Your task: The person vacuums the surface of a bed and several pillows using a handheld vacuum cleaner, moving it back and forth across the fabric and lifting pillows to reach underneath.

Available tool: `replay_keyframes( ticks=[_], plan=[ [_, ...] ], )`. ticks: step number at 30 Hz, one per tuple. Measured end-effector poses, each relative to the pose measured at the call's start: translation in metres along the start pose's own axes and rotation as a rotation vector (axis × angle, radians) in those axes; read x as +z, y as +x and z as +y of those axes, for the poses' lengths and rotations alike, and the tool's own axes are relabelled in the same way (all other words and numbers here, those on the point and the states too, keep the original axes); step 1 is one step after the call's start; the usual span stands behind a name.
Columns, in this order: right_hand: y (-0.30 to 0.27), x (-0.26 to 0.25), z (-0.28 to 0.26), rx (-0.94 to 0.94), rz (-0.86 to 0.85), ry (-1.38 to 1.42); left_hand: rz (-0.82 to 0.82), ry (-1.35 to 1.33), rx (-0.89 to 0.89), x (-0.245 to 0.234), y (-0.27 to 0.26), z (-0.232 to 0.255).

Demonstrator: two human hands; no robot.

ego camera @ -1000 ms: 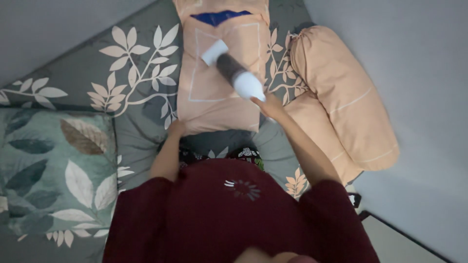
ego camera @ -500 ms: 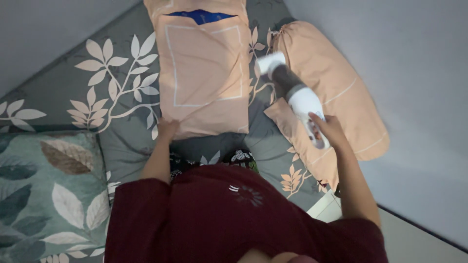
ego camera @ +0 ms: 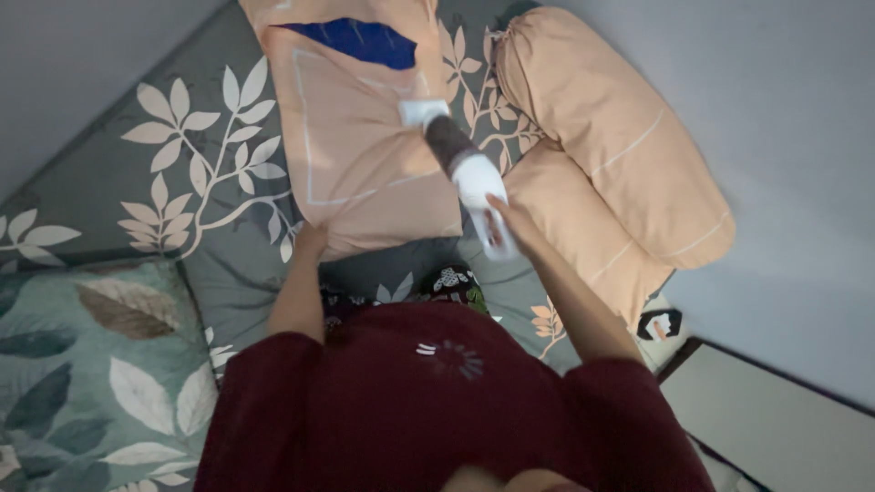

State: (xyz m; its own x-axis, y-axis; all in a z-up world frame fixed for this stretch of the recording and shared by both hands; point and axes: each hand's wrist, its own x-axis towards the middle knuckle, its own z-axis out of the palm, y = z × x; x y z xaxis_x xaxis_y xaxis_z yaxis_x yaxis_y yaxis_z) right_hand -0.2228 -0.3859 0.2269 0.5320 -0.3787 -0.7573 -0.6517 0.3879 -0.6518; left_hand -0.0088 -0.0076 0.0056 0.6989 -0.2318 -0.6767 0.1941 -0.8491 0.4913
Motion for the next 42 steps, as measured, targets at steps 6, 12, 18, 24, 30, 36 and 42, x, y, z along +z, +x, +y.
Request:
replay_keyframes(
  ticks=[6,12,18,24,30,36,42],
  plan=[
    [-0.094,-0.034,0.016,0.14,0.115,-0.133,-0.007,0.054,-0.137,-0.005,-0.01,0.021],
    [-0.14,-0.048,-0.024,0.126,0.228,-0.167,0.066,-0.154,-0.032,-0.003,-0.014,0.02],
    [-0.058,0.001,-0.013,0.071,0.092,-0.162,0.082,-0.373,-0.038,0.005,-0.021,0.014],
    [-0.089,0.005,0.064,0.026,-0.002,-0.491,0.079,-0.341,-0.043,0.004,-0.016,0.019],
    [-0.15,-0.058,0.07,0.221,0.096,-0.653,0.146,-0.556,0.077,0.001,-0.005,0.035],
    [-0.201,-0.08,0.004,0.162,0.252,-0.476,0.018,-0.513,0.106,0.002,0.009,0.052],
    [-0.078,-0.02,-0.038,-0.046,0.104,-0.115,-0.214,-0.623,0.247,0.041,-0.03,0.046]
  ],
)
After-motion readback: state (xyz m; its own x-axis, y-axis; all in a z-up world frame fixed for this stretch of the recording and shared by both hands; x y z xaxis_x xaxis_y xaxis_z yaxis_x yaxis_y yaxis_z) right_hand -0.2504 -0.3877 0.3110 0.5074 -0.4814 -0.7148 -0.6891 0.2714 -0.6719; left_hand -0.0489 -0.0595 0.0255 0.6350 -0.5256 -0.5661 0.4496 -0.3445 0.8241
